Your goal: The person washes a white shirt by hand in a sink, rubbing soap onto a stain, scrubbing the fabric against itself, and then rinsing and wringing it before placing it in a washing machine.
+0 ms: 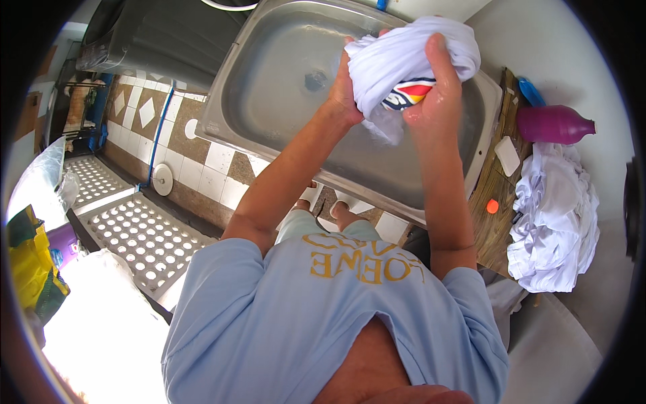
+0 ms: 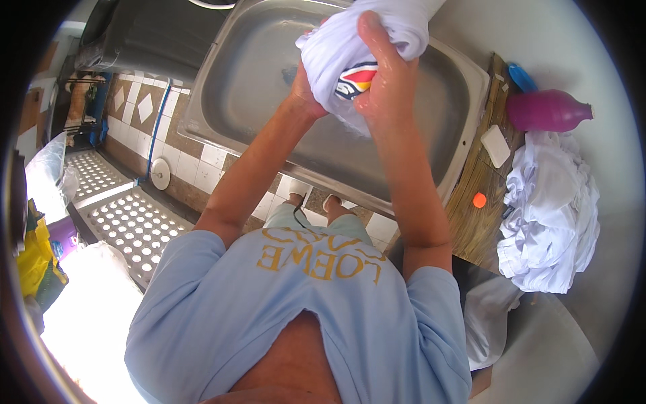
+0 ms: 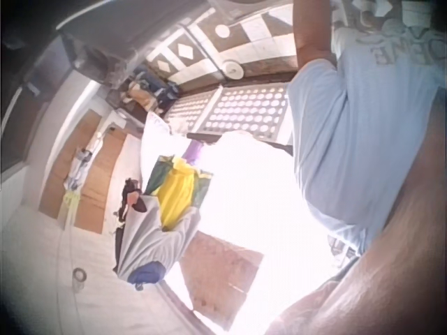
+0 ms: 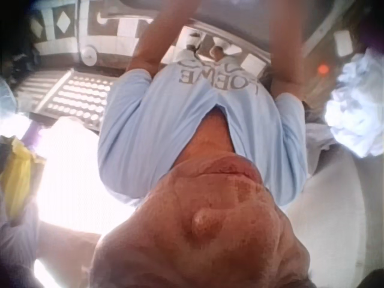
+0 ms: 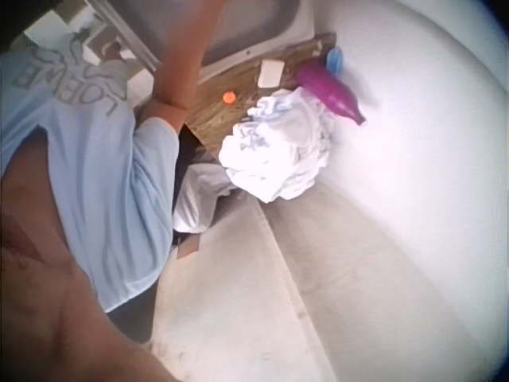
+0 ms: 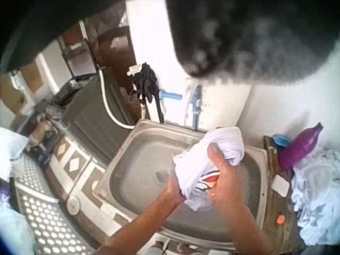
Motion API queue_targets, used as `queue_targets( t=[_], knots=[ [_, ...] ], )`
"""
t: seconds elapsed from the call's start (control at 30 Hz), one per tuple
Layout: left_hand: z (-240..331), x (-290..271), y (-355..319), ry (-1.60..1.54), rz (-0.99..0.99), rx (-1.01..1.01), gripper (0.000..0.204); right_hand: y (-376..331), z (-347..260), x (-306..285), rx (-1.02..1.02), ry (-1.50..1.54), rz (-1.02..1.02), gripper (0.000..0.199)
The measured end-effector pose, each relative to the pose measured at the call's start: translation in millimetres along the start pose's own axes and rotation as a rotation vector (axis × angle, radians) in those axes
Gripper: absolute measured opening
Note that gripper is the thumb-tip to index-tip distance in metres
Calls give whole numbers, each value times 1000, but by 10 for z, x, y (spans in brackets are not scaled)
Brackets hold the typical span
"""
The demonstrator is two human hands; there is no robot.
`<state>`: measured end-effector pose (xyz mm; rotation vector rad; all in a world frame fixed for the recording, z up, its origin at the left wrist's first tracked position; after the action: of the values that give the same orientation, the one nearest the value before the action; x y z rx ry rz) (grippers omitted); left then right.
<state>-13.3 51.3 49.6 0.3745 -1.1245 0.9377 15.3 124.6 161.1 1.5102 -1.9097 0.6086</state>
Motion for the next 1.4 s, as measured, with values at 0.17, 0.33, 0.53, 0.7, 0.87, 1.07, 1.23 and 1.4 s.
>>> queue_targets(
  t=[0.17, 0.33, 0.53, 0.7, 0.87, 1.07, 1.23, 1.4],
  knots=[
    [-65, -139, 23, 39, 202, -66, 38, 111, -129, -704, -67, 88, 203, 60],
    [-75, 46, -13, 178, 265, 22, 27, -98, 380, -1537, 227, 142, 278, 71],
    [-251, 209, -254, 256, 233, 10, 37, -230, 742, -1687, 240, 302, 207, 71],
    [-247, -248, -543, 270, 566, 48, 48, -134, 496, -1532, 112, 161, 349, 53],
    [-467, -406, -405, -33, 311, -146, 57, -209, 631, -1320, 135, 57, 244, 44],
    [-242, -394, -347, 277, 358, 52, 46, -159, 546, -1304, 203, -108, 231, 47],
    [-138, -121, -360, 449, 237, 161, 37, -142, 714, -1349, 278, 104, 40, 67],
    [-246, -155, -294, 146, 271, -29, 38, -137, 879, -1033, 417, 512, -235, 81]
  ],
)
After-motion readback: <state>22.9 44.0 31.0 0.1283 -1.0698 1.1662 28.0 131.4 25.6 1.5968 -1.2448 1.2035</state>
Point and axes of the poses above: each hand's wrist, its own y-axis towards the middle knuckle, its own x-axis out of the palm, z = x × y, the point moved 7 cm from there along y, towards the middle knuckle, and after that the axes turned 2 degrees about y, right-handed, at the moved point
